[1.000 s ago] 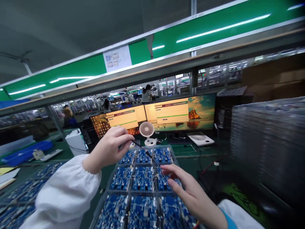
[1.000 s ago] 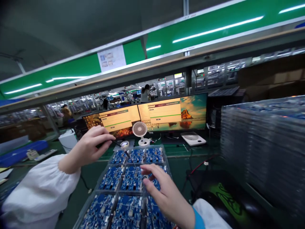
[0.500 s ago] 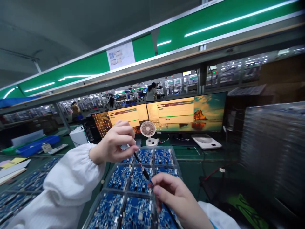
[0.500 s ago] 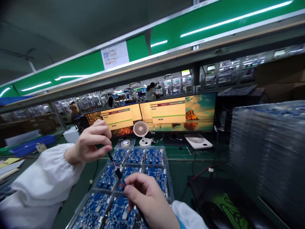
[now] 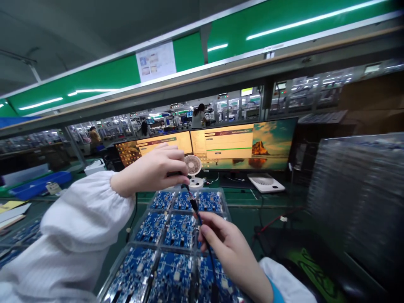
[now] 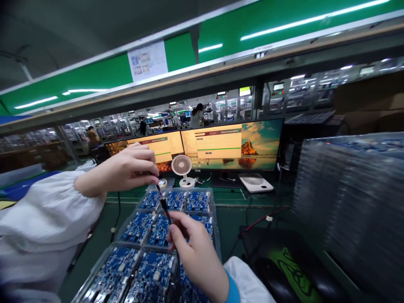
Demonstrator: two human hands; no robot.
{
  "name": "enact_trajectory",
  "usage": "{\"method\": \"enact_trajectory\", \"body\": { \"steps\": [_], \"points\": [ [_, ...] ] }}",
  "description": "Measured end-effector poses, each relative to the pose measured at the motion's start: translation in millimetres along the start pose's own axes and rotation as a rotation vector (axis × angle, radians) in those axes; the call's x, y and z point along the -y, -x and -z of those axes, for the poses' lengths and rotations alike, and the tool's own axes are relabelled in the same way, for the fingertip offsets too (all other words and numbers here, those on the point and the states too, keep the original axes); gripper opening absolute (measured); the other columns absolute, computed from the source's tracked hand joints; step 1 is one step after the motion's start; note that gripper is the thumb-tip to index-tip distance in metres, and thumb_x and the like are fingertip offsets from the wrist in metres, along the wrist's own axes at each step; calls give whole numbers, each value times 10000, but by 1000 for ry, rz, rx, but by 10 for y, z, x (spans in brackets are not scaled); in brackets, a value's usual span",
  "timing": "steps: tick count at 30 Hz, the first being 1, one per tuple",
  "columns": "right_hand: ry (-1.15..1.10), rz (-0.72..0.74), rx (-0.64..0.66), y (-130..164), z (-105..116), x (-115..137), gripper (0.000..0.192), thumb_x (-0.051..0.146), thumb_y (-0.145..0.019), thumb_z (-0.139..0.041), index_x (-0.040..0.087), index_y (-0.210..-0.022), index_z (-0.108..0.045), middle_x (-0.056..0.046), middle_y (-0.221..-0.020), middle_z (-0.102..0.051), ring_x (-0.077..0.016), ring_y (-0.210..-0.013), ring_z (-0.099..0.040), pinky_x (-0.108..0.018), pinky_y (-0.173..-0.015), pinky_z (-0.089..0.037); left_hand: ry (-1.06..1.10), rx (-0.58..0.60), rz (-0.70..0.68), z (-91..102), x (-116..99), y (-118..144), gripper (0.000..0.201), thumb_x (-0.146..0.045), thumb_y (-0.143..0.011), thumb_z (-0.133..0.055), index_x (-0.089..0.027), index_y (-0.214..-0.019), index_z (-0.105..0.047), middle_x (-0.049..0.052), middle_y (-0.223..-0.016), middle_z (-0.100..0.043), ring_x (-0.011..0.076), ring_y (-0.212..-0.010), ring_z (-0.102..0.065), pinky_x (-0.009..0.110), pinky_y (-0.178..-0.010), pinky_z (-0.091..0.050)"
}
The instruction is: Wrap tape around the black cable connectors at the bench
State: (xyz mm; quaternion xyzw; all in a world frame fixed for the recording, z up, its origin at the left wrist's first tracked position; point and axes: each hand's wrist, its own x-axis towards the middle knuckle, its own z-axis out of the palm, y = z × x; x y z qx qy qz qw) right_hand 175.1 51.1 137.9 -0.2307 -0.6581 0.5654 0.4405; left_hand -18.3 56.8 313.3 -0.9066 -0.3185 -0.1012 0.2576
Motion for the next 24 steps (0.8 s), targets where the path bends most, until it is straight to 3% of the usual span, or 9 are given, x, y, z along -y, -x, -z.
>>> {"method": "enact_trajectory", "body": {
  "steps": [4,9,15,19,24],
  "points": [
    [-127,-66,58,-52,13,9,374,441,-837,-634,166,-1090,-657,8,-694,-622,-151,-604,-615,-312,-633,-523,3,45,24,33,41,-81,226,-345,-931,-545,-202,-840,-693,27,-770,-580,177,-732,-539,311,-724,-411],
    [-248,-116,91,-54,50,37,392,468,-787,-702,151,-1017,-674,15,-669,-635,-124,-566,-607,-287,-599,-495,-43,-3,18,124,81,-100,250,-334,-942,-517,-212,-825,-702,31,-768,-567,191,-739,-529,338,-719,-400],
    [-444,-44,177,-36,59,-32,359,432,-819,-701,156,-1048,-680,-18,-678,-696,-127,-560,-631,-269,-563,-486,89,-75,5,207,4,-98,215,-303,-930,-550,-223,-817,-714,22,-758,-550,179,-725,-527,320,-678,-408],
    [-547,26,96,-7,61,-41,346,458,-841,-671,177,-1042,-703,-56,-754,-736,-148,-618,-652,-280,-590,-510,154,-58,-43,118,-177,-114,169,-252,-939,-543,-214,-883,-698,29,-805,-579,176,-767,-545,310,-722,-413],
    [-199,83,-94,59,114,73,298,436,-883,-624,195,-1024,-730,-59,-836,-728,-177,-750,-661,-297,-701,-535,24,-6,-51,13,-351,-191,186,-233,-952,-504,-211,-909,-683,43,-849,-604,211,-820,-530,342,-758,-387]
  ]
}}
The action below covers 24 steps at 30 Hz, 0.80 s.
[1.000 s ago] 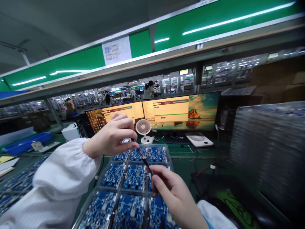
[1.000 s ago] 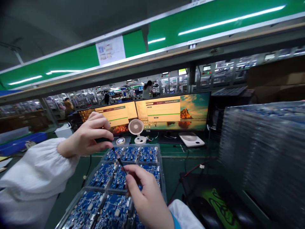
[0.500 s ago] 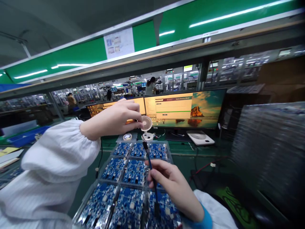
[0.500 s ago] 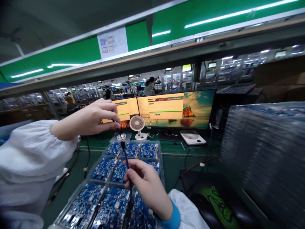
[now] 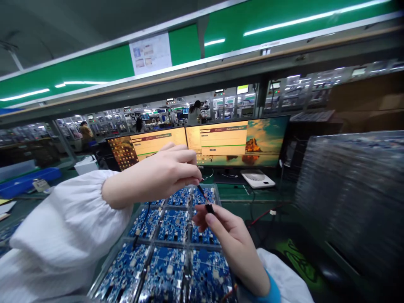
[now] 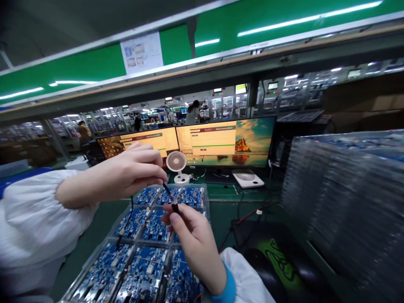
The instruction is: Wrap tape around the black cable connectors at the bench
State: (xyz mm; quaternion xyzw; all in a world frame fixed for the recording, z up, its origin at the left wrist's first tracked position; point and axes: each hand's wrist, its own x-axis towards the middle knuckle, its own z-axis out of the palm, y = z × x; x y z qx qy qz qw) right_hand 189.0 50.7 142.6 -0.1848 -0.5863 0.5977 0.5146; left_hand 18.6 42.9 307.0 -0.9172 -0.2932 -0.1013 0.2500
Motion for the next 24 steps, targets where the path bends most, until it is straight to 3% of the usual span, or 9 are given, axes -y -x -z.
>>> {"method": "enact_trajectory", "body": {
  "steps": [5,9,12,16,19,24],
  "points": [
    [268,76,11,26,14,81,350,428,-947,-508,174,-1048,-725,-60,-803,-709,-195,-760,-659,-301,-720,-528,-92,-40,-17,-57,-4,-18,154,-260,-955,-504,-231,-954,-655,50,-936,-636,222,-863,-529,361,-760,-387],
    [349,113,0,54,3,105,377,422,-968,-455,170,-1056,-721,-61,-776,-714,-203,-734,-662,-300,-692,-519,-154,-317,95,-311,-236,209,104,-165,-902,-587,-221,-981,-624,87,-1068,-634,231,-929,-541,404,-805,-430],
    [440,153,-1,74,-5,120,355,379,-981,-431,182,-1075,-712,-73,-832,-724,-211,-781,-679,-299,-718,-522,113,-458,256,-590,-583,424,121,-111,-842,-633,-192,-930,-616,50,-829,-633,183,-755,-565,329,-664,-486],
    [557,216,18,88,-34,128,303,308,-974,-439,203,-1069,-707,-93,-944,-718,-229,-889,-676,-308,-787,-529,430,-562,573,-822,-900,540,171,-117,-855,-576,-230,-950,-663,44,-814,-704,170,-730,-655,291,-627,-556],
    [601,244,30,98,-64,128,275,279,-966,-454,217,-1074,-698,-96,-1014,-708,-232,-951,-658,-323,-850,-524,532,-601,705,-836,-931,504,157,-166,-860,-572,-259,-882,-696,29,-774,-730,173,-685,-681,290,-594,-574],
    [609,263,38,118,-84,116,273,248,-960,-457,205,-1119,-675,-107,-1116,-692,-245,-1063,-631,-355,-942,-505,495,-598,691,-762,-850,445,150,-174,-851,-587,-261,-848,-710,29,-752,-721,180,-662,-675,301,-559,-566]
  ]
}}
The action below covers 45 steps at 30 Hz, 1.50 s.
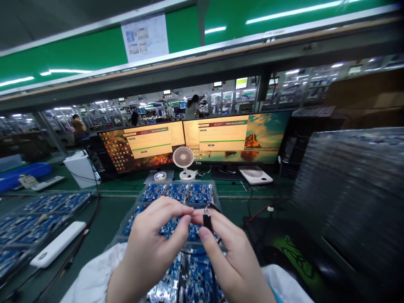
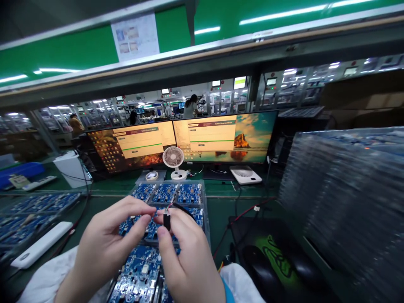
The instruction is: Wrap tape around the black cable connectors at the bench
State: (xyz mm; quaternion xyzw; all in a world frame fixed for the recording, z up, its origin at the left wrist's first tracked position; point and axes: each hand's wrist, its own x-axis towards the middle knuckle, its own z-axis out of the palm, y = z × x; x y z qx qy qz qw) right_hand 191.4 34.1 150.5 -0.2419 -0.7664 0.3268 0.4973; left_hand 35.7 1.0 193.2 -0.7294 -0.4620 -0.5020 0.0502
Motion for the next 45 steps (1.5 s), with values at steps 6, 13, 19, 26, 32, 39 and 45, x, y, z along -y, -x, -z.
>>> {"method": "enact_trajectory", "body": {
  "steps": [6,13,19,26,32,39,45],
  "points": [
    [77,75,-28,32,-44,4,252,196,-923,-488,220,-1085,-679,-103,-1060,-707,-256,-1058,-636,-364,-923,-519,-142,16,-132,28,-26,-56,99,-162,-845,-621,-224,-823,-695,22,-747,-696,173,-697,-621,332,-637,-505],
    [167,104,-75,59,-73,14,233,155,-902,-470,184,-1048,-649,-95,-1028,-702,-232,-1055,-637,-329,-948,-498,-157,62,-184,30,-98,-103,116,-57,-814,-635,-164,-789,-672,-3,-735,-664,141,-718,-557,336,-727,-408],
    [231,153,-3,27,-46,5,204,108,-881,-467,180,-971,-636,-86,-985,-686,-219,-1000,-643,-309,-897,-514,-200,164,-210,74,-98,-182,127,-49,-792,-625,-158,-730,-646,-3,-701,-638,145,-690,-528,338,-705,-376],
    [235,175,1,22,-64,-8,187,91,-868,-477,179,-940,-625,-82,-972,-680,-219,-989,-635,-306,-879,-515,-284,197,-274,77,-82,-195,144,-54,-808,-576,-145,-697,-593,2,-674,-613,141,-659,-525,353,-726,-379],
    [201,185,-47,-7,-76,-9,188,86,-863,-466,153,-886,-641,-103,-907,-687,-233,-924,-649,-332,-835,-530,-320,161,-313,90,-69,-152,158,-53,-815,-564,-150,-692,-564,-1,-668,-603,134,-643,-513,344,-724,-381],
    [146,120,48,-5,-51,-14,215,121,-901,-472,165,-962,-673,-105,-981,-677,-232,-1017,-610,-347,-892,-518,-226,119,-221,183,-67,-92,173,-24,-810,-537,-176,-730,-523,2,-723,-570,151,-723,-494,317,-725,-394],
    [162,114,78,17,-39,-10,235,133,-913,-462,174,-1008,-673,-98,-1027,-671,-220,-1056,-595,-339,-925,-500,-168,239,-99,197,-14,-61,222,-75,-861,-467,-192,-672,-468,-15,-659,-523,139,-654,-484,276,-620,-397]
  ]
}}
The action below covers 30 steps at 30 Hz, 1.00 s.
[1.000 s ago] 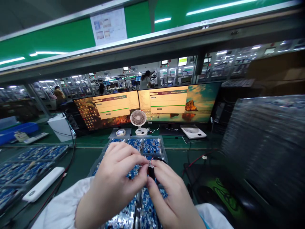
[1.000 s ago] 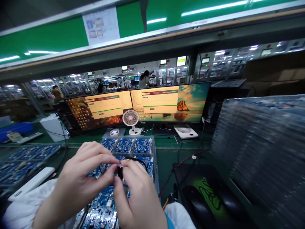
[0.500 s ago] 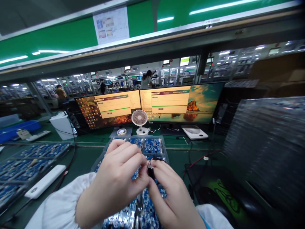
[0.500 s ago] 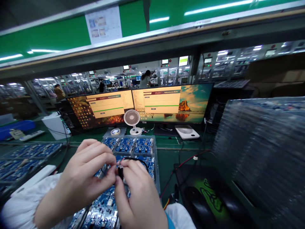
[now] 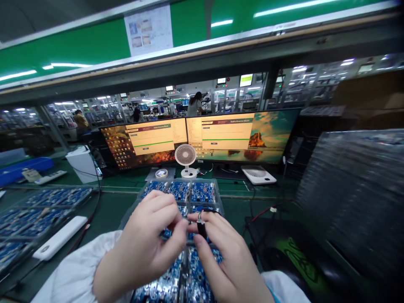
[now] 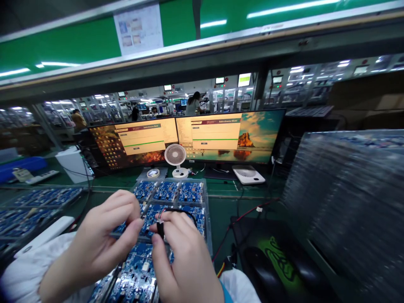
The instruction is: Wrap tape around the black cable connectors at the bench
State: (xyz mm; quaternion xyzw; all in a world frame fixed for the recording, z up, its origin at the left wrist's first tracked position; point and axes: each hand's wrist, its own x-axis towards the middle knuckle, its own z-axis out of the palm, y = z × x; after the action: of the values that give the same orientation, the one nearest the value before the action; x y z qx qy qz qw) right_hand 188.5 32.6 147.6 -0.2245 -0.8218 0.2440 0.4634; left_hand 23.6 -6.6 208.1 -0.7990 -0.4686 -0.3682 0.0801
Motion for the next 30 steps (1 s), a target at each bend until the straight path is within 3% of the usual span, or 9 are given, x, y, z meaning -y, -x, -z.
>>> {"method": "enact_trajectory", "body": {
  "steps": [5,11,15,20,26,30],
  "points": [
    [-4,-27,-55,9,-45,17,222,139,-906,-457,180,-957,-669,-93,-1012,-669,-225,-1023,-600,-345,-908,-498,100,72,121,-15,46,-21,157,-102,-865,-517,-204,-876,-635,1,-795,-643,147,-749,-588,274,-679,-462],
    [43,7,-28,10,-69,6,206,100,-883,-470,173,-966,-644,-99,-997,-673,-232,-987,-615,-355,-875,-516,251,107,189,-45,35,-73,159,-95,-825,-552,-201,-776,-660,-10,-726,-658,136,-680,-607,258,-628,-472],
    [55,5,8,-2,-60,-9,215,97,-896,-461,160,-987,-644,-118,-1010,-670,-245,-985,-604,-385,-859,-523,231,105,185,-40,36,-84,184,-94,-823,-559,-192,-678,-615,-26,-665,-637,119,-632,-582,245,-592,-441],
    [46,-9,53,-7,-70,-5,212,86,-895,-459,155,-974,-644,-123,-1012,-660,-250,-988,-594,-396,-839,-519,135,127,104,-21,43,-104,175,-64,-787,-571,-184,-659,-584,-36,-639,-609,115,-626,-557,256,-620,-421],
    [54,-26,87,-4,-108,-3,204,72,-888,-440,151,-876,-627,-126,-965,-637,-256,-939,-586,-412,-786,-514,-143,93,-176,-71,88,-121,183,-46,-779,-528,-166,-642,-545,0,-632,-566,144,-623,-468,320,-661,-413],
    [43,-30,91,-36,-127,-8,198,68,-877,-449,144,-864,-632,-136,-967,-644,-269,-943,-586,-434,-790,-518,-218,88,-254,-91,132,-97,183,-43,-776,-527,-169,-643,-535,-3,-629,-543,143,-615,-435,338,-695,-424]
  ]
}}
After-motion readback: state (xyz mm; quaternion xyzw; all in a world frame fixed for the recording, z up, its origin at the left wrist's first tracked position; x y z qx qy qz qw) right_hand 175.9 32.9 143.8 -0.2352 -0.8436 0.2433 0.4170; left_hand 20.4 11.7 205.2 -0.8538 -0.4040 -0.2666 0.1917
